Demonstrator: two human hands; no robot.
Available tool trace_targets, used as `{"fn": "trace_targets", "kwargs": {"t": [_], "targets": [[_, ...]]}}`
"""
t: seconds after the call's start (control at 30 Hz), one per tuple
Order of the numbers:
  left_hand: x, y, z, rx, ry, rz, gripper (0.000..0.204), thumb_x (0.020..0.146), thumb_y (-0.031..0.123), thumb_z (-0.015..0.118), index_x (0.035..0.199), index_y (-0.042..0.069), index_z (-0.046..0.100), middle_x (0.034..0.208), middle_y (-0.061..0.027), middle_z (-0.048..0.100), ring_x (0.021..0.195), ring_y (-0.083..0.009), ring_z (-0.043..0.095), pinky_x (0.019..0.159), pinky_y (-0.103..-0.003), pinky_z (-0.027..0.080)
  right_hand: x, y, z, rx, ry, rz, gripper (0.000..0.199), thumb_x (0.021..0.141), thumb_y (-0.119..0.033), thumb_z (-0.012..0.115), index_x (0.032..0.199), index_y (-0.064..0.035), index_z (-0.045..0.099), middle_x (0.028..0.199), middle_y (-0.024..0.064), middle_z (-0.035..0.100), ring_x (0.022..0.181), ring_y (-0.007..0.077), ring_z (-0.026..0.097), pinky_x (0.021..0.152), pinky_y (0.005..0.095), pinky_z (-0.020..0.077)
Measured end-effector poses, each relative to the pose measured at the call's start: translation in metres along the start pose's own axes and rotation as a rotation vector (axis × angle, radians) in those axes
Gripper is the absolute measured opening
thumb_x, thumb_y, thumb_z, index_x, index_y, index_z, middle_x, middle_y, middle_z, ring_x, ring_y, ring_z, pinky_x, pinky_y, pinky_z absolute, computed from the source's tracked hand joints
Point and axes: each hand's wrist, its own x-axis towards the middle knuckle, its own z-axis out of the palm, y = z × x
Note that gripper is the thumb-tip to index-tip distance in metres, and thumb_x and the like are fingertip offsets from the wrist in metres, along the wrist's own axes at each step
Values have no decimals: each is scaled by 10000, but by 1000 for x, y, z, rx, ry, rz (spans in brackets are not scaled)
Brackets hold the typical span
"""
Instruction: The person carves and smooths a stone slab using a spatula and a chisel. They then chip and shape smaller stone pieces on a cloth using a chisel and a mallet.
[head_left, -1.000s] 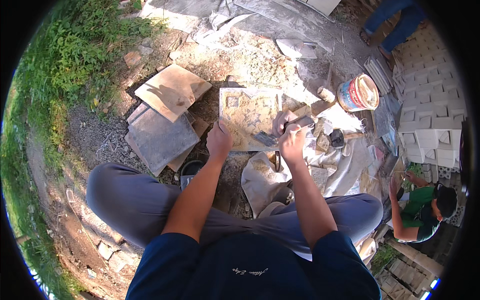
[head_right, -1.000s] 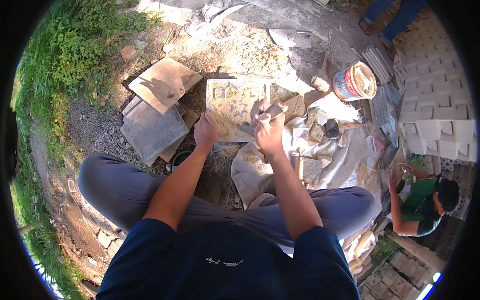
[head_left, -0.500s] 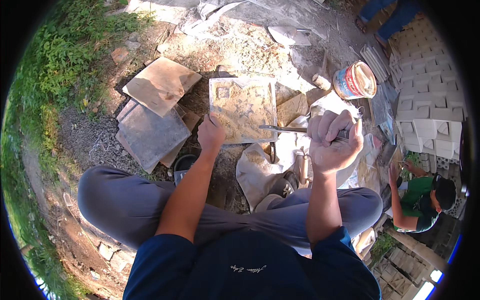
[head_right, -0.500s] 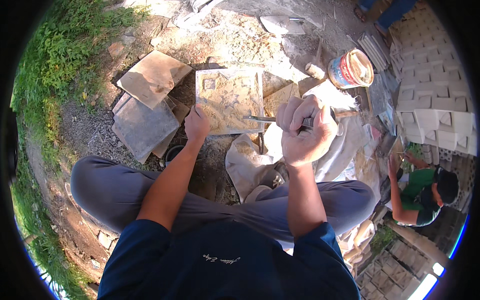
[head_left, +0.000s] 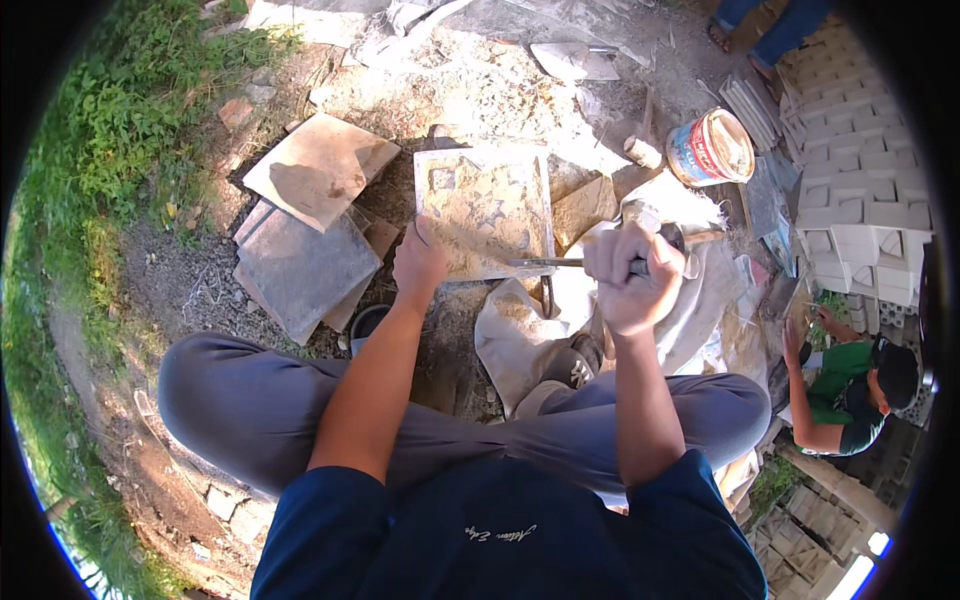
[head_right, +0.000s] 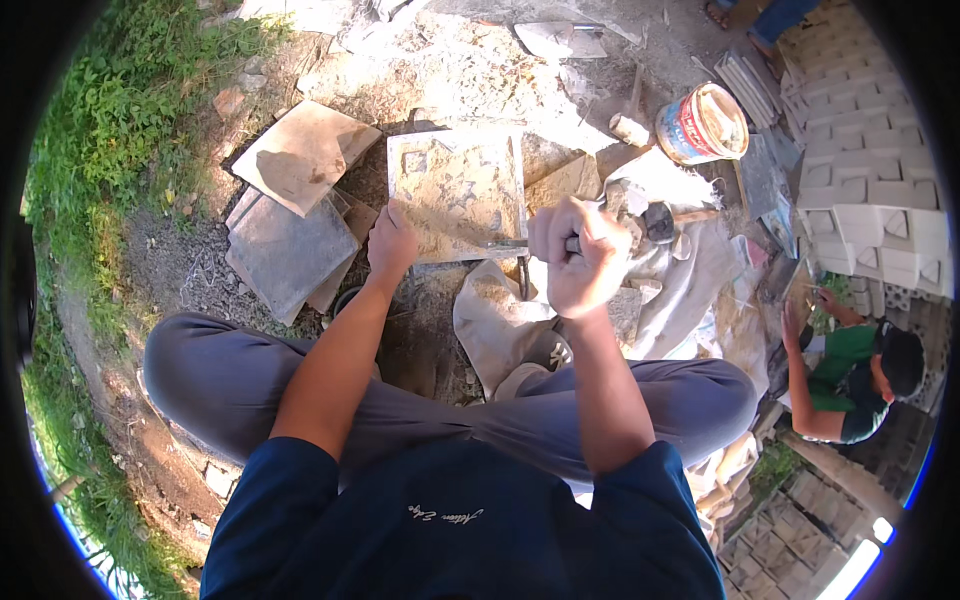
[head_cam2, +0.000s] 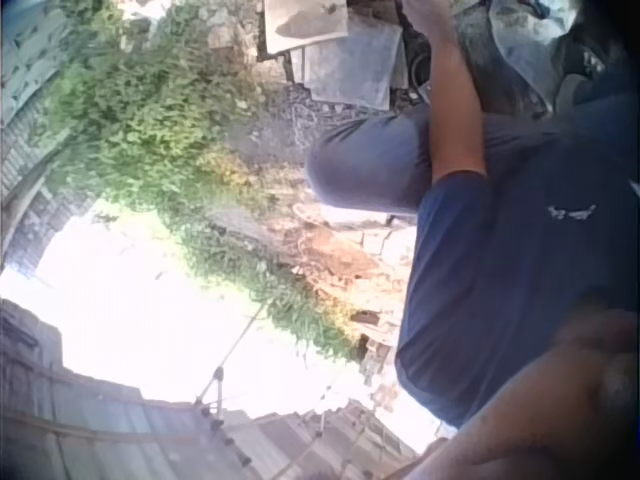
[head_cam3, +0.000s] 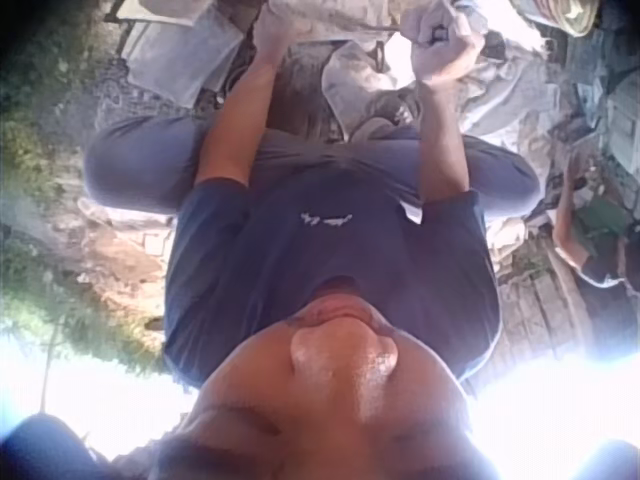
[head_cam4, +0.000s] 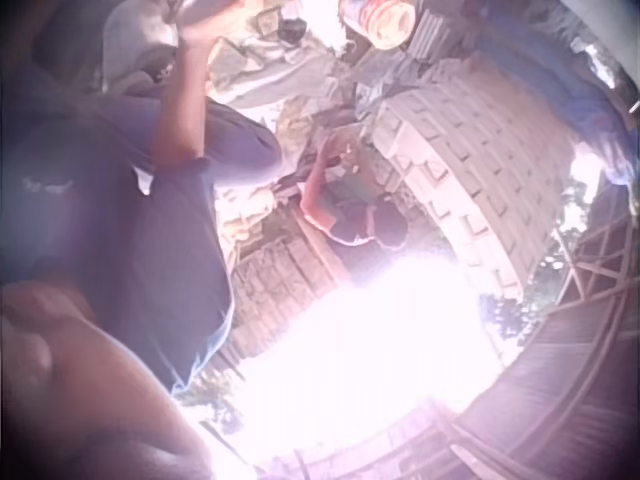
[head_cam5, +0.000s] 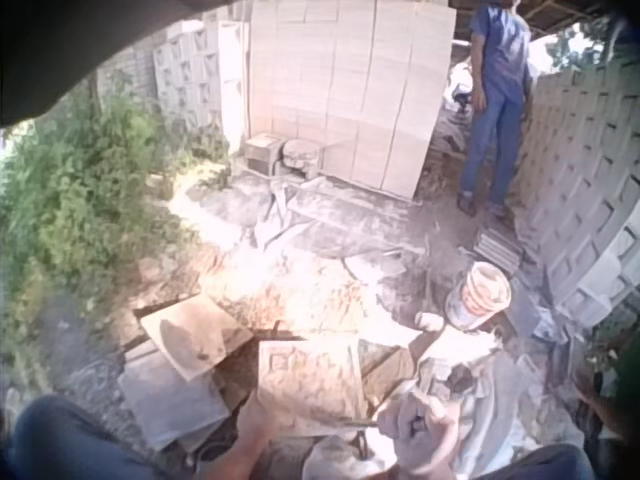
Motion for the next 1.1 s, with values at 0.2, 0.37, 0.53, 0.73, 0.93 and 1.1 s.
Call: {"fn": "trace_targets", "kwargs": {"t": [0.2,0.37,0.53,0.73,0.93,1.1], "targets": [[38,-35,11,124,49,96,679,1007,562,207,1276,72,593,1185,-254,637,1124,-447,586,943,-549,460,4,-8,19,-41,-39,-43,589,1021,-430,424,584,-47,329,523,13,311,434,113,277,436,288,198],[17,17,-2,107,-82,-205,768,1003,585,171,1175,8,648,1160,-265,645,1111,-443,599,946,-542,469,-5,-2,5,-93,27,23,566,964,-446,462,576,-42,388,538,22,352,448,132,313,443,298,240],[12,26,-14,159,-83,-250,762,1010,569,180,1108,3,679,1124,-256,662,1083,-442,612,935,-536,477,-6,-22,25,-99,30,-25,546,943,-443,495,587,-38,409,482,29,357,407,135,311,406,303,236],[10,27,-15,186,-24,-233,732,1017,543,189,1095,15,690,1087,-252,673,1043,-439,628,906,-536,491,-1,-21,33,-171,61,30,609,971,-485,456,562,-39,384,491,22,351,405,129,305,406,296,237],[14,27,-11,178,-14,-226,671,1021,517,231,1091,44,702,1047,-237,685,1015,-447,630,881,-538,497,2,5,14,-183,23,-38,628,975,-483,475,543,-39,372,450,35,357,369,126,289,371,270,212],[11,36,-14,175,-12,-222,651,1022,504,252,1061,48,716,1033,-230,690,1010,-438,635,880,-535,497,6,-18,25,-106,4,18,630,978,-480,496,549,-33,378,490,19,342,399,122,317,383,295,209]]}}
